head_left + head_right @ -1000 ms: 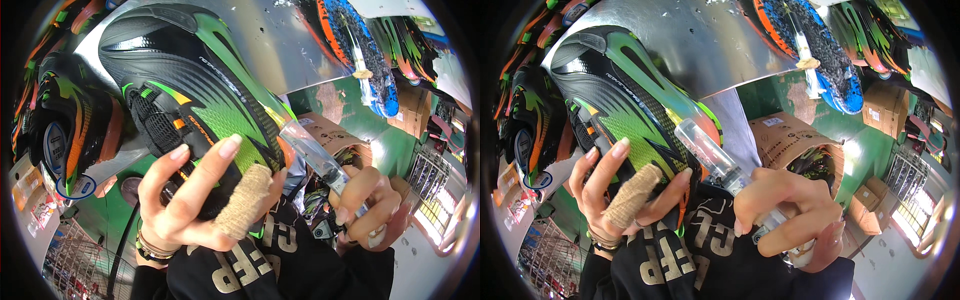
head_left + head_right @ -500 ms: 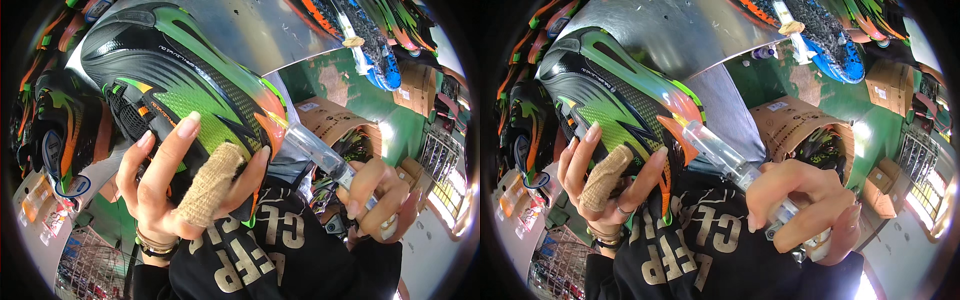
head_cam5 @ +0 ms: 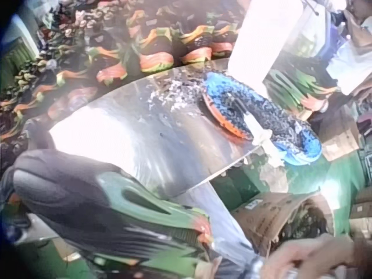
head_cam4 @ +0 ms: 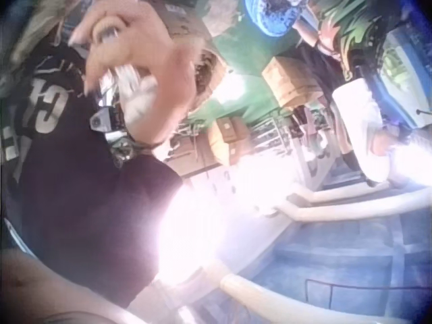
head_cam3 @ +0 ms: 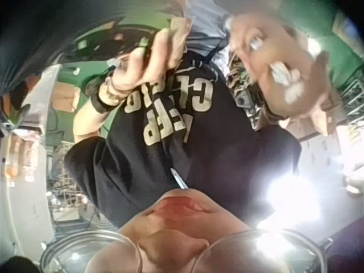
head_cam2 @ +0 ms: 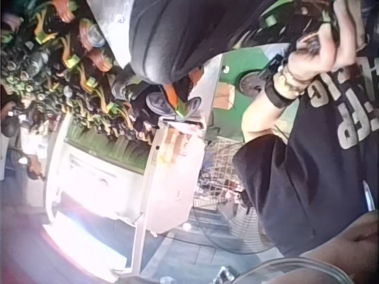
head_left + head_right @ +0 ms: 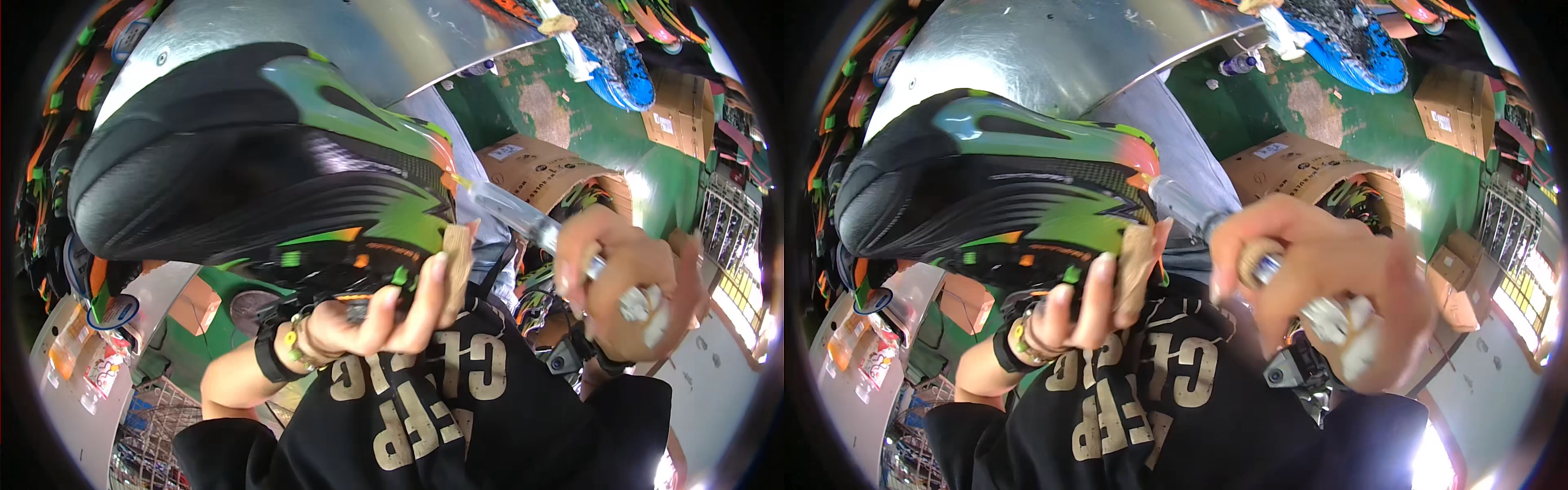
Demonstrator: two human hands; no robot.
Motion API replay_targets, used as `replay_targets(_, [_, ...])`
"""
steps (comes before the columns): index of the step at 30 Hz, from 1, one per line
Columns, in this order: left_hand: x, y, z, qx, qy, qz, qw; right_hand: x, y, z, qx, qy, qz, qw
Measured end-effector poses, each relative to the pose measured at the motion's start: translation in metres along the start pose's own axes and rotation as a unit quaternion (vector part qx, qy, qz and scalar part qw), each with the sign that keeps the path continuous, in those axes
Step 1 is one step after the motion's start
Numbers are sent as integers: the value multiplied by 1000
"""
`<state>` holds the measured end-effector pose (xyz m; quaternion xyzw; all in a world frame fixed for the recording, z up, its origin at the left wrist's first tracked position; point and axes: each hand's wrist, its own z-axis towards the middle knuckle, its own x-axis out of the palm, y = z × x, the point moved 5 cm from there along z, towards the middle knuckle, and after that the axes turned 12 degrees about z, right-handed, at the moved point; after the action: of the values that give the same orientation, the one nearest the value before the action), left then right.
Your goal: Injecting adhesive or liquid into the joints and soles of athletic shoes using a syringe on a factory assembly line.
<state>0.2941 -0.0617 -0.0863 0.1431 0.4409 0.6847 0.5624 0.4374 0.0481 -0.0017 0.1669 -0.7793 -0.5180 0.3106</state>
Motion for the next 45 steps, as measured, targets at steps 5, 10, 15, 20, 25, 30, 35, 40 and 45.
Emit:
replay_targets(5, [4, -39, -10, 144, -23, -24, 989, -16, -41, 4, 1, -87, -95, 992])
replay_targets(10, [10, -42, -5, 203, -61, 52, 976, -12, -44, 6, 15, -176, 68, 982])
replay_targets(15, [17, -40, -2, 214, -75, 78, 971, -15, -38, 12, 9, -148, 89, 985])
replay_targets(20, [20, -39, 1, 193, -72, 82, 975, -13, -32, 15, 26, -97, 105, 989])
replay_targets(25, [7, -39, -7, 245, -111, -18, 963, -20, -27, 10, 26, -117, 126, 985])
replay_targets(30, [9, -46, -9, 200, -99, 88, 971, -20, -27, 8, 15, -95, 129, 987])
replay_targets(35, [6, -34, -3, 134, -45, -2, 990, -23, -22, -2, -3, -82, 129, 988])
replay_targets(40, [-1, -2, 7, 86, 52, -34, 994, -18, -18, -15, -34, -63, 144, 987])
replay_targets(45, [-3, 18, 27, -75, 167, -115, 976, -15, -16, -23, -72, -31, 160, 984])
